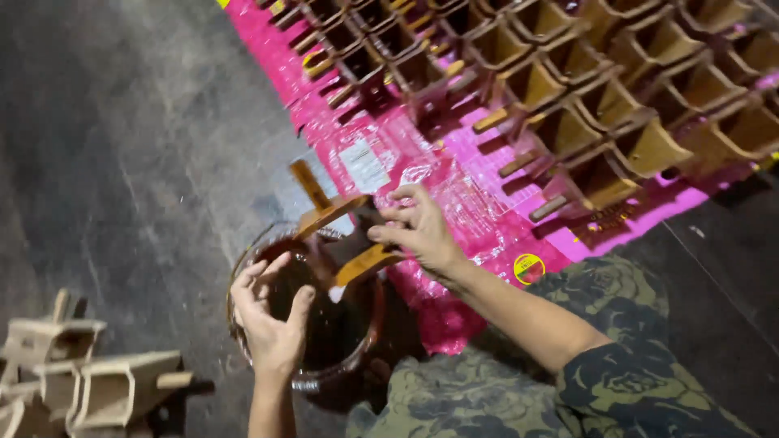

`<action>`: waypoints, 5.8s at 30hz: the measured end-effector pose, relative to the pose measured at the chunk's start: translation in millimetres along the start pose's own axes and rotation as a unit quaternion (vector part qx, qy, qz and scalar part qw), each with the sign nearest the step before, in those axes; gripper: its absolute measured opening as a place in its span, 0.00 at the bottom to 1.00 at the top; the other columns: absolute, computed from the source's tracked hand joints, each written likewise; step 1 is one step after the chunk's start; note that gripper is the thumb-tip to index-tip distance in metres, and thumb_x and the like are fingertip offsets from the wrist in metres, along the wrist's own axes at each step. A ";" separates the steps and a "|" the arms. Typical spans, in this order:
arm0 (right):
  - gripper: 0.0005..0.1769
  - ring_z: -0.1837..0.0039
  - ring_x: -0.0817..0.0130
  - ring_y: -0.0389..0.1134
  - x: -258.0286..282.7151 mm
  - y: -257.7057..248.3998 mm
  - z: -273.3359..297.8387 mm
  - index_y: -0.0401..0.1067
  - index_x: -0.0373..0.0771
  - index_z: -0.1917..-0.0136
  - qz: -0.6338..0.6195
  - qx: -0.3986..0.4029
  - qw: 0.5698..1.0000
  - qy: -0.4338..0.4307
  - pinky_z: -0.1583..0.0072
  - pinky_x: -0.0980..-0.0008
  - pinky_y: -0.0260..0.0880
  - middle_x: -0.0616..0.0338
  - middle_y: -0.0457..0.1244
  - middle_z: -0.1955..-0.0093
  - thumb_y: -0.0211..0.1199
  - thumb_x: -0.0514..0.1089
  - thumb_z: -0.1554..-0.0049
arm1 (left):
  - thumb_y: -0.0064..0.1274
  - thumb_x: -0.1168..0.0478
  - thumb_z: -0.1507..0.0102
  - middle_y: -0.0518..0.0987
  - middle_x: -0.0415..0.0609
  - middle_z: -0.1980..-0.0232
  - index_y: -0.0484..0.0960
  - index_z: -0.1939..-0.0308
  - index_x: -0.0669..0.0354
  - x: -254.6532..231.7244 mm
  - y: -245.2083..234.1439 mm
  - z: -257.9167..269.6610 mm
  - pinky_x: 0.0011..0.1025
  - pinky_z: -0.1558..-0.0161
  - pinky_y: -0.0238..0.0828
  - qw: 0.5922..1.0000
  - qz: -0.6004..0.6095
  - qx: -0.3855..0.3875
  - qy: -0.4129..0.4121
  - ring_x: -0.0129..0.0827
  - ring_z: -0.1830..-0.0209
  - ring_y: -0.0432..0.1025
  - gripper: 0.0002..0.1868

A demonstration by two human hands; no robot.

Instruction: Dipping wooden components into a bucket of stain and arranging them on a mat to dry.

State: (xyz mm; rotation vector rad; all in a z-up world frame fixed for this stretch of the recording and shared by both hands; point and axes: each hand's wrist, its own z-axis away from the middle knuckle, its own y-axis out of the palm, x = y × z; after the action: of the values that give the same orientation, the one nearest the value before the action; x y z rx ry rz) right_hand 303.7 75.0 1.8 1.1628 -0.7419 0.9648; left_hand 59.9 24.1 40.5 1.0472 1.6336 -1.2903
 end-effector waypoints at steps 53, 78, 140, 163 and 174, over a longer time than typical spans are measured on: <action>0.19 0.67 0.74 0.65 -147.9 -188.8 -225.5 0.66 0.56 0.64 -0.041 -0.446 0.893 -0.044 0.65 0.74 0.62 0.69 0.64 0.67 0.77 0.58 0.49 | 0.63 0.63 0.38 0.76 0.54 0.37 0.71 0.40 0.60 170.1 -127.5 45.5 0.36 0.32 0.63 0.936 -0.178 -0.295 -0.076 0.42 0.36 0.70 0.25; 0.20 0.45 0.64 0.73 -122.0 -97.4 -101.7 0.60 0.39 0.41 0.180 -0.220 0.897 -0.340 0.43 0.74 0.76 0.45 0.67 0.46 0.61 0.20 0.35 | 0.65 0.55 0.37 0.84 0.42 0.63 0.89 0.62 0.46 242.1 -257.2 69.6 0.72 0.30 0.18 0.679 -0.610 -0.407 -0.042 0.41 0.37 0.72 0.04; 0.06 0.60 0.60 0.66 -192.5 111.6 -29.2 0.71 0.41 0.58 0.590 0.269 0.626 -0.435 0.57 0.63 0.68 0.59 0.60 0.64 0.66 0.43 0.46 | 0.63 0.57 0.35 0.78 0.53 0.40 0.82 0.49 0.57 163.7 -113.9 112.2 0.49 0.33 0.60 0.900 -0.288 -0.326 0.016 0.52 0.36 0.68 0.13; 0.04 0.59 0.59 0.69 -159.4 99.0 1.6 0.74 0.44 0.53 0.536 0.184 0.683 -0.461 0.56 0.66 0.73 0.61 0.62 0.63 0.64 0.42 0.43 | 0.52 0.65 0.31 0.85 0.56 0.65 0.74 0.46 0.62 136.6 -69.6 106.4 0.21 0.74 0.69 0.944 -0.007 -0.290 -0.157 0.27 0.81 0.73 0.10; 0.08 0.54 0.51 0.75 -159.6 78.0 28.6 0.80 0.33 0.51 0.315 0.120 0.804 -0.489 0.53 0.60 0.77 0.50 0.72 0.55 0.70 0.33 0.45 | 0.54 0.44 0.31 0.80 0.53 0.65 0.61 0.37 0.55 160.0 -46.7 83.9 0.16 0.82 0.54 0.900 0.222 -0.277 -0.254 0.27 0.84 0.71 0.29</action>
State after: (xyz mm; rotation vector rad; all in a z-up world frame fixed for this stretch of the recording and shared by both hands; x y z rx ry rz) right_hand 166.1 18.6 -99.6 1.6963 -1.9830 0.9663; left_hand -31.9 -44.0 -107.0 0.6028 1.1570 -0.6496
